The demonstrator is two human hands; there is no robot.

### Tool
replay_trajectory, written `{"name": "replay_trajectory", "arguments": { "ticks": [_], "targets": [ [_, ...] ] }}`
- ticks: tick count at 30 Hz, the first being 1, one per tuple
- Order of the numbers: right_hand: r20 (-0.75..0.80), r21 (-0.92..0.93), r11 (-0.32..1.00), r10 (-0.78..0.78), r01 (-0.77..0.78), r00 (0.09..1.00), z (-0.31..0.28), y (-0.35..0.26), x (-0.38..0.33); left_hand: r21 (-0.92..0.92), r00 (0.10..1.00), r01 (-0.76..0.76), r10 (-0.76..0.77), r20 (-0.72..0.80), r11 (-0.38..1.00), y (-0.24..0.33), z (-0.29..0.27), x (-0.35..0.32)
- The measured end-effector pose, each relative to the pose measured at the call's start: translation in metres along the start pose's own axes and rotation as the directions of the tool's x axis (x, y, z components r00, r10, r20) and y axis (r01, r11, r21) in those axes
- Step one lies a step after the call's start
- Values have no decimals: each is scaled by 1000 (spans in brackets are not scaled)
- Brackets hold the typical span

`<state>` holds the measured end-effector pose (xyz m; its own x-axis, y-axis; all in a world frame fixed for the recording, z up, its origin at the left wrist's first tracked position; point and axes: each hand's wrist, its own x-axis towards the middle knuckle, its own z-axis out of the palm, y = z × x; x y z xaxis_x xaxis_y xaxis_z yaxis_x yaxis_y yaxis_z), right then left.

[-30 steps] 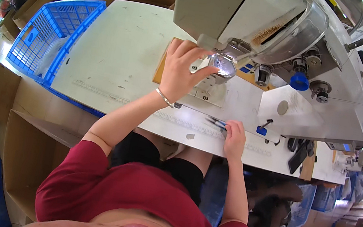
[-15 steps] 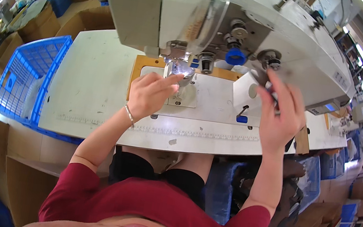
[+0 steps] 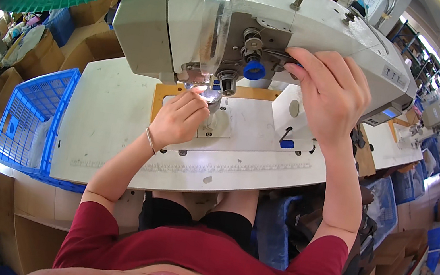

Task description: The person sews different boot components together using an industrial sewing machine, guiding the pieces under the needle to join them with thread.

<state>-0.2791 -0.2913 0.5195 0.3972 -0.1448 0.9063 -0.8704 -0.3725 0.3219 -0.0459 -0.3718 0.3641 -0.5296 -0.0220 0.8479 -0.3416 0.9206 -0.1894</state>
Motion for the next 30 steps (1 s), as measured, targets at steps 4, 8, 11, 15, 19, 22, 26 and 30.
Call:
{"name": "replay_trajectory", "arguments": {
  "ticks": [4,8,11,15,19,22,26,30],
  "targets": [
    [26,18,1000,-11,11,1000,-2,4,4,-34,1000,-11,11,3,999,-2,1,5],
    [31,66,997,-40,38,999,1,11,7,-180,986,164,-164,15,970,-4,5,2],
    [57,122,989,-91,83,994,4,11,11,-421,864,500,-465,192,757,9,0,-12],
    [106,151,988,-62,45,992,1,11,11,-463,612,790,-562,556,402,26,-23,-60],
    [145,155,988,-43,20,989,-1,9,12,-315,329,943,-480,813,112,69,-66,-121],
    [136,173,985,-45,21,990,-2,12,12,-235,171,969,-466,868,-83,94,-109,-136],
    [134,197,980,-35,8,990,1,14,11,-156,48,975,-533,845,-159,102,-128,-139],
    [130,173,984,-70,46,989,0,15,13,-265,226,964,-561,796,13,110,-111,-135]
  ]
}}
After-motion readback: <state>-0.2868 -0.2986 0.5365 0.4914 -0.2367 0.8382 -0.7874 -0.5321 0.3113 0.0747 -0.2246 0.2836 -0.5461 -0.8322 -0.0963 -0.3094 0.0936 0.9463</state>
